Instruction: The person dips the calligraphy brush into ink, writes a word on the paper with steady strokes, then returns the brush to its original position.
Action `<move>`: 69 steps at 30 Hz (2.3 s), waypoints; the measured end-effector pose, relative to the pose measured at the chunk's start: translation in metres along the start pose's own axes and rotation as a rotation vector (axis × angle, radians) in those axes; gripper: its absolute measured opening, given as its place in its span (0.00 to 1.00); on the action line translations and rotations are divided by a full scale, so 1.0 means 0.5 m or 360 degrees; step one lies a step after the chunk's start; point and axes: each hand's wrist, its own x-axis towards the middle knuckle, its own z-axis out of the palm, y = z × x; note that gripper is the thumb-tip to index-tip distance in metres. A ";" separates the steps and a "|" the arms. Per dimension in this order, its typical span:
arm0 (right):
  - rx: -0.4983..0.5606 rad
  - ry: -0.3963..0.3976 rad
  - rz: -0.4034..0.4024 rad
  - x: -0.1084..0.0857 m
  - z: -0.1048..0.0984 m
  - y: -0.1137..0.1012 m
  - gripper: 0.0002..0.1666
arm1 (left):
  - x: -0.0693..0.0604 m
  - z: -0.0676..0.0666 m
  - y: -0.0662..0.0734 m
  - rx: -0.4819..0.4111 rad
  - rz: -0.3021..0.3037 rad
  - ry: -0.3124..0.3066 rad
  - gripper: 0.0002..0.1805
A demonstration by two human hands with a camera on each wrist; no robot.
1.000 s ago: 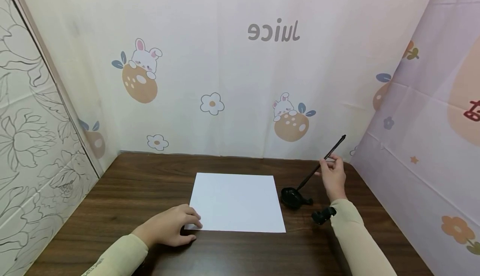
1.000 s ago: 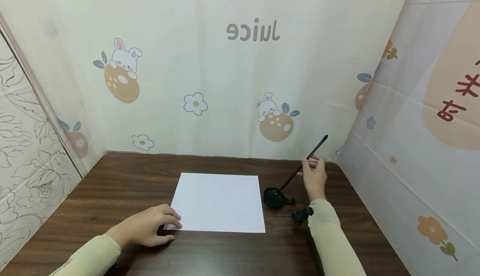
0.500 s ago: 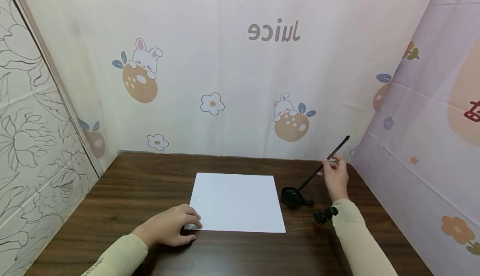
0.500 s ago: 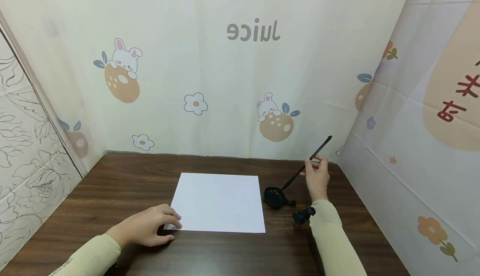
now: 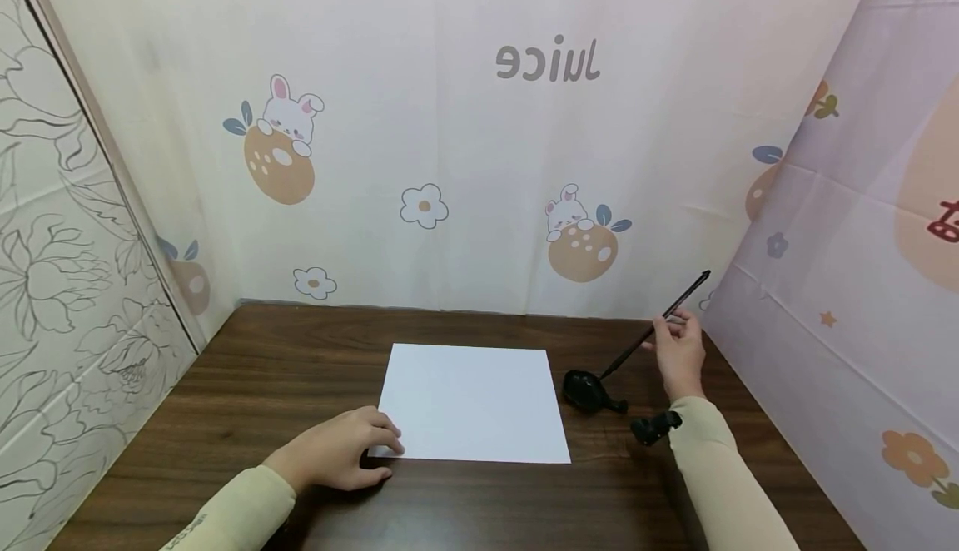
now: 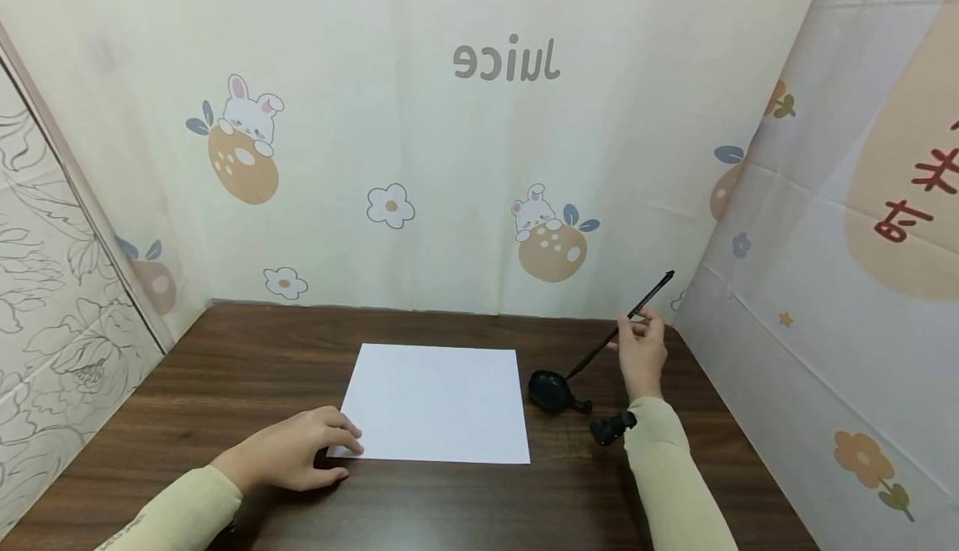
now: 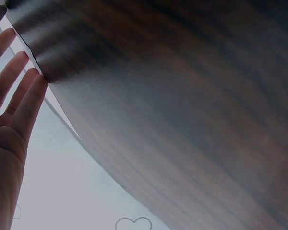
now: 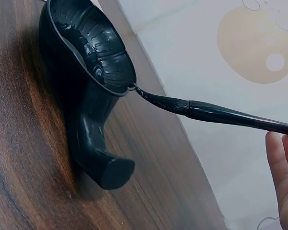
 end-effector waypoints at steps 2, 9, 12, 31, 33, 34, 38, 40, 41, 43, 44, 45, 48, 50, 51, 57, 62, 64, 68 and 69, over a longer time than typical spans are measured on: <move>-0.0005 -0.0003 0.0006 0.001 -0.004 -0.001 0.33 | 0.000 0.000 0.000 0.0002 0.0006 0.0005 0.11; 0.0061 0.0023 0.0015 0.001 -0.011 -0.018 0.28 | 0.001 0.000 -0.001 0.0015 0.0022 0.0024 0.11; 0.0046 0.0034 -0.0003 -0.002 -0.014 -0.027 0.28 | 0.001 -0.001 -0.001 0.0015 0.0024 0.0027 0.11; 0.0013 -0.0033 -0.0411 -0.048 0.001 -0.110 0.23 | 0.000 -0.001 0.000 0.0012 0.0030 0.0042 0.12; 0.0014 -0.0053 -0.0440 -0.064 0.003 -0.132 0.23 | 0.000 -0.001 0.001 0.0014 0.0030 0.0041 0.12; 0.0020 -0.0059 -0.0451 -0.070 0.005 -0.141 0.23 | 0.001 -0.001 0.002 0.0014 0.0029 0.0041 0.12; 0.0003 -0.0048 -0.0507 -0.056 0.013 -0.128 0.25 | 0.001 -0.001 0.003 0.0012 0.0026 0.0038 0.12; -0.0030 -0.0040 -0.0543 -0.045 0.018 -0.117 0.26 | 0.001 -0.001 0.002 0.0014 0.0030 0.0037 0.11; -0.0054 -0.0036 -0.0566 -0.040 0.021 -0.113 0.26 | 0.001 0.000 0.002 0.0016 0.0033 0.0038 0.11; -0.0085 -0.0042 -0.0605 -0.040 0.025 -0.117 0.25 | 0.001 0.000 0.001 0.0017 0.0035 0.0038 0.11; -0.0101 -0.0051 -0.0614 -0.041 0.028 -0.120 0.25 | 0.001 0.000 0.001 0.0019 0.0035 0.0039 0.11; -0.0116 -0.0058 -0.0623 -0.042 0.030 -0.124 0.25 | 0.000 0.000 0.001 0.0019 0.0037 0.0042 0.11; -0.0135 -0.0087 -0.0647 -0.055 0.039 -0.141 0.24 | 0.001 0.000 0.001 0.0019 0.0033 0.0044 0.11; -0.0156 -0.0116 -0.0693 -0.072 0.046 -0.163 0.23 | 0.001 -0.001 0.002 0.0020 0.0032 0.0045 0.11; -0.0168 -0.0125 -0.0718 -0.081 0.050 -0.173 0.22 | 0.001 -0.001 0.002 0.0019 0.0030 0.0045 0.11; -0.0186 -0.0212 -0.0800 -0.113 0.080 -0.208 0.21 | 0.002 -0.003 0.005 0.0013 0.0013 0.0030 0.11; -0.0126 -0.0287 -0.0790 -0.091 0.113 -0.177 0.22 | 0.002 -0.002 0.005 0.0011 0.0032 0.0037 0.11; -0.0112 -0.0308 -0.0798 -0.084 0.126 -0.167 0.22 | 0.002 -0.001 0.004 0.0016 0.0031 0.0038 0.11; -0.0098 -0.0343 -0.0836 -0.091 0.153 -0.167 0.21 | 0.001 0.001 0.002 0.0019 0.0009 0.0028 0.11; -0.0085 -0.0355 -0.0840 -0.094 0.161 -0.168 0.20 | 0.001 0.001 0.002 0.0018 0.0008 0.0026 0.11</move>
